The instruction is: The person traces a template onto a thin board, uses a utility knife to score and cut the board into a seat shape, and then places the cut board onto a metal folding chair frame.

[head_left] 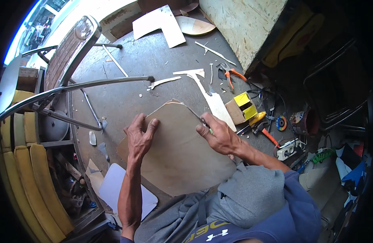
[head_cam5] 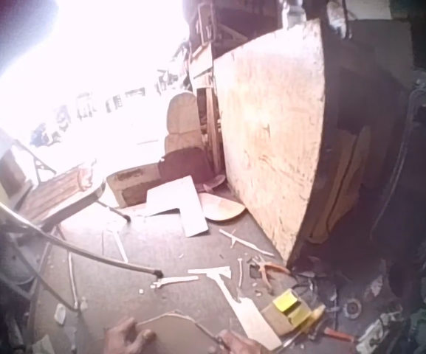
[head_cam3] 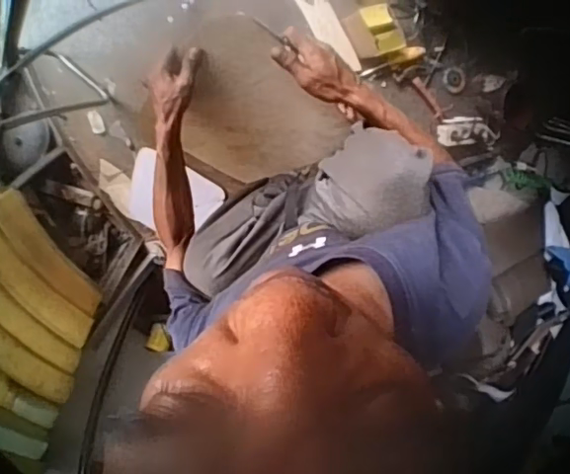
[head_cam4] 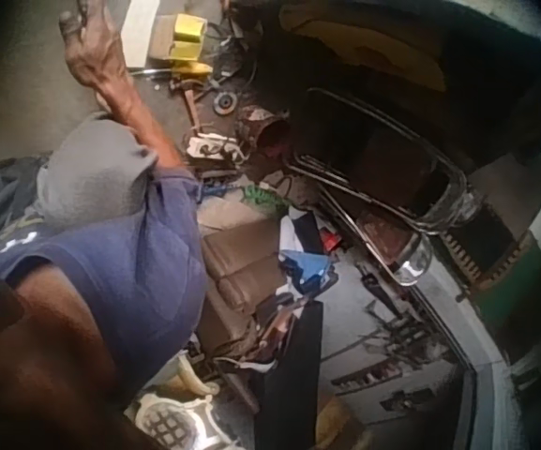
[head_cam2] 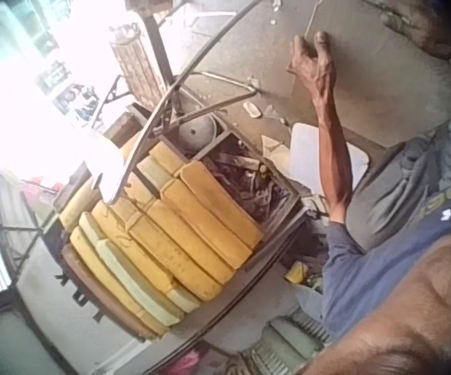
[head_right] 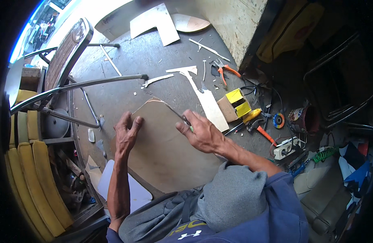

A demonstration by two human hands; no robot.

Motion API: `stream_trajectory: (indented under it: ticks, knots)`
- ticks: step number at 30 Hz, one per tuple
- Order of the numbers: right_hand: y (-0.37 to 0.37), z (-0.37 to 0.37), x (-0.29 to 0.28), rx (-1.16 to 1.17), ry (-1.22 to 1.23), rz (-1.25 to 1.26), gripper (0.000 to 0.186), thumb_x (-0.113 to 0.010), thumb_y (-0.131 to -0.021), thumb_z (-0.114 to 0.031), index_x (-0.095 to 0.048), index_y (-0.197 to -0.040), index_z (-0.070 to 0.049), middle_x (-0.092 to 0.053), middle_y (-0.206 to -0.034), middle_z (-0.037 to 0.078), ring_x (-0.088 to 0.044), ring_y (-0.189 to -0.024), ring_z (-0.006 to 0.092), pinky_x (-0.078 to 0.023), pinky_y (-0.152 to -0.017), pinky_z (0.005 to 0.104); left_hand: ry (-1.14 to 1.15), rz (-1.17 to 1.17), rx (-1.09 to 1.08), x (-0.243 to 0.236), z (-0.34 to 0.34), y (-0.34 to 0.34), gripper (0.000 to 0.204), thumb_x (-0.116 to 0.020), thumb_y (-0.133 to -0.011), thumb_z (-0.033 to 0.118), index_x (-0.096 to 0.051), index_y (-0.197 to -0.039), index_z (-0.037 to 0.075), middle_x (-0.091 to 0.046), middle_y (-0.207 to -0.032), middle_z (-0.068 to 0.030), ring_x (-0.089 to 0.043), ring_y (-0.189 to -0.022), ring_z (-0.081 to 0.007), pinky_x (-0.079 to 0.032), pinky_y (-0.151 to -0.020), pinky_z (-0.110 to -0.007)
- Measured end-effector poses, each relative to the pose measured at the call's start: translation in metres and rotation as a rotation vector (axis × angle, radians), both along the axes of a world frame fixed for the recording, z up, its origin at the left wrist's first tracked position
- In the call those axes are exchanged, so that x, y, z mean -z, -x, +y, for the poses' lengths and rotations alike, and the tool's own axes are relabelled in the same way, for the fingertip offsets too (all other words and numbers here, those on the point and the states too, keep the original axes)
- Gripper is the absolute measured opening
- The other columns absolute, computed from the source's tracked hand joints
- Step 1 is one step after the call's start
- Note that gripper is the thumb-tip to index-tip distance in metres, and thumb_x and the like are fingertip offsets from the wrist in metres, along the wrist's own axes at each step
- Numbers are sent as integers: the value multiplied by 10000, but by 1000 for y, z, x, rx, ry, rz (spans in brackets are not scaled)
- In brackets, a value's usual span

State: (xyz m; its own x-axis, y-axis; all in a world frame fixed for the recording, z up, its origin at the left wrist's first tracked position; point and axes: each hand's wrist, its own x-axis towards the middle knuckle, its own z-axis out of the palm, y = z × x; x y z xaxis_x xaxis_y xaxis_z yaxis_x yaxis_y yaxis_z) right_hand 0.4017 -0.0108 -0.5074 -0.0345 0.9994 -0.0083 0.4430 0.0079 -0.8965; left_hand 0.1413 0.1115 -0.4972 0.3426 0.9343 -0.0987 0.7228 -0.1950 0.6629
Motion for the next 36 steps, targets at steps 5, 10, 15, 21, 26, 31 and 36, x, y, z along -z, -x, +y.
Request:
stream_trajectory:
  ticks: [5, 10, 15, 21, 26, 31, 36]
  knots:
    - [-2, -4, 0, -5, -35, -159, 435, -516, -1048, -424, -492, -1124, 4, -552, -983, 255, -593, -895, 454, -489, -782, 516, -5, -1, 2, 2, 0, 3, 520, -611, -947, 546, -568, -934, 27, -559, -872, -113, -560, -834, -302, -323, -932, -419]
    - [-2, 9, 6, -25, -51, -88, 427, -528, -1048, -407, -498, -1104, 16, -563, -923, 263, -604, -849, 464, -490, -754, 518, -49, 24, 23, -3, -4, 1, 525, -604, -950, 553, -578, -954, 28, -583, -900, -120, -569, -854, -305, -322, -950, -427]
    - [0, 7, 10, -7, -19, 7, 431, -514, -1056, -416, -504, -1064, 15, -583, -842, 274, -628, -797, 477, -481, -698, 520, -3, 29, 24, 1, 0, 4, 523, -606, -949, 550, -582, -961, 27, -588, -903, -125, -575, -868, -302, -316, -955, -435]
    - [-8, 24, -17, -49, 28, -11, 471, -513, -1049, -449, -507, -1090, 20, -583, -903, 277, -621, -862, 468, -484, -758, 516, -52, 29, 39, -7, -6, -2, 518, -613, -943, 546, -604, -970, 29, -591, -900, -123, -579, -872, -297, -318, -937, -430]
    - [-11, 25, -12, -93, -49, -122, 489, -525, -1037, -454, -514, -1167, 17, -577, -972, 259, -606, -893, 454, -482, -809, 523, -42, 33, 24, -4, -5, 1, 518, -621, -936, 545, -615, -978, 30, -590, -896, -121, -574, -859, -294, -317, -924, -427]
    - [-9, 28, -8, -78, -48, -141, 489, -524, -1037, -462, -517, -1150, 13, -596, -987, 282, -621, -926, 465, -485, -816, 527, -77, 44, 24, -7, -7, 0, 513, -628, -932, 542, -605, -968, 31, -583, -892, -122, -568, -873, -295, -308, -926, -432]
    - [-17, 36, -27, -171, 243, -157, 507, -503, -1042, -482, -524, -1140, 15, -634, -1005, 333, -639, -988, 488, -482, -828, 535, -77, 35, 21, -10, -9, 1, 502, -640, -928, 529, -599, -962, 30, -575, -897, -116, -562, -893, -291, -300, -932, -436]
